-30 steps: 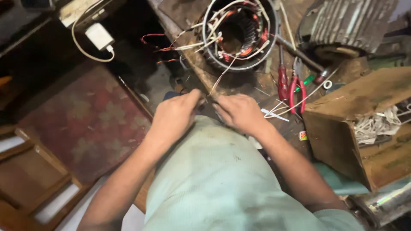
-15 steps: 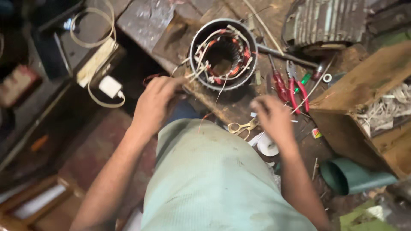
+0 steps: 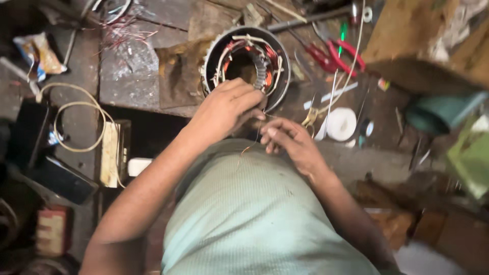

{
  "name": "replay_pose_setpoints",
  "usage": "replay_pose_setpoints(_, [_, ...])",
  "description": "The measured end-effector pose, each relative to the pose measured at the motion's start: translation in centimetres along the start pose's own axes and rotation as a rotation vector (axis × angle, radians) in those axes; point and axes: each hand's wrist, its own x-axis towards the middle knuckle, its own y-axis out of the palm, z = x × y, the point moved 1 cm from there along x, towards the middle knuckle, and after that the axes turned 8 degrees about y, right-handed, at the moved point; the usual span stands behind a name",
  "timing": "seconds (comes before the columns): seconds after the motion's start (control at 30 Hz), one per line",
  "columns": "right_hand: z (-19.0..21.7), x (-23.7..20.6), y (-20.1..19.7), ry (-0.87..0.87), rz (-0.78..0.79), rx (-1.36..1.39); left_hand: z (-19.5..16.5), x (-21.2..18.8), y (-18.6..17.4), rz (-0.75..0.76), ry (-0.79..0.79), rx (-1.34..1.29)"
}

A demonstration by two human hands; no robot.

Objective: The person winds copper wire around a cylindrical motor stator, using a wooden stick to guide and pack the wire into slots. They repeatedly insert, adjust, and secure the wire with both hands, occasionally using pliers to trim excess wire.

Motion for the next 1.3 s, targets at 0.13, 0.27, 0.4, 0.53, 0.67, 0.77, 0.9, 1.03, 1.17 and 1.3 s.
replay_pose_setpoints(0.13, [-1.2, -0.7, 2.9, 0.029, -0.047, 0.072, 0.8, -0.6, 0.4, 0.051, 0.019, -0.082])
replay_pose_setpoints(0.27, [-2.0, -0.7, 5.0, -0.052, -0.232, 0.229, 1.1, -0.6, 0.2, 0.079, 0.031, -0.151])
replay_pose_setpoints(0.4, [-2.4, -1.3, 5.9, -0.155, -0.422, 0.110, 0.7, -0.5, 0.4, 0.147, -0.009, -0.111])
replay_pose_setpoints(0.53, [-2.6, -0.9, 6.9, -0.131, -0.407, 0.070, 0.3, -0.3, 0.8, 0.136, -0.039, -0.103])
replay_pose_setpoints(0.67, [-2.8, -0.4, 7.7, -0.122, -0.413, 0.094, 0.2, -0.3, 0.8, 0.113, -0.021, -0.096])
replay_pose_setpoints(0.77, [-2.7, -0.3, 8.0, -0.198, -0.401, 0.065, 0.3, -0.3, 0.7, 0.144, -0.042, -0.134])
replay_pose_setpoints(0.9, [-1.9, -0.1, 8.5, -0.283, -0.385, 0.012, 0.4, -0.2, 1.0, 0.145, -0.082, -0.157])
replay_pose_setpoints(1.03, [-0.2, -1.6, 9.5, -0.270, -0.576, -0.344, 0.5, -0.2, 1.5, 0.139, -0.153, -0.130])
replay_pose_setpoints(1.17, [1.3, -5.5, 10.3, -0.209, -0.729, -0.545, 0.8, -0.1, 1.5, 0.127, -0.159, -0.128])
replay_pose_setpoints(1.3, [2.3, -4.6, 9.6, -0.541, -0.657, -0.136, 1.0, 0.1, 1.5, 0.123, -0.166, -0.157])
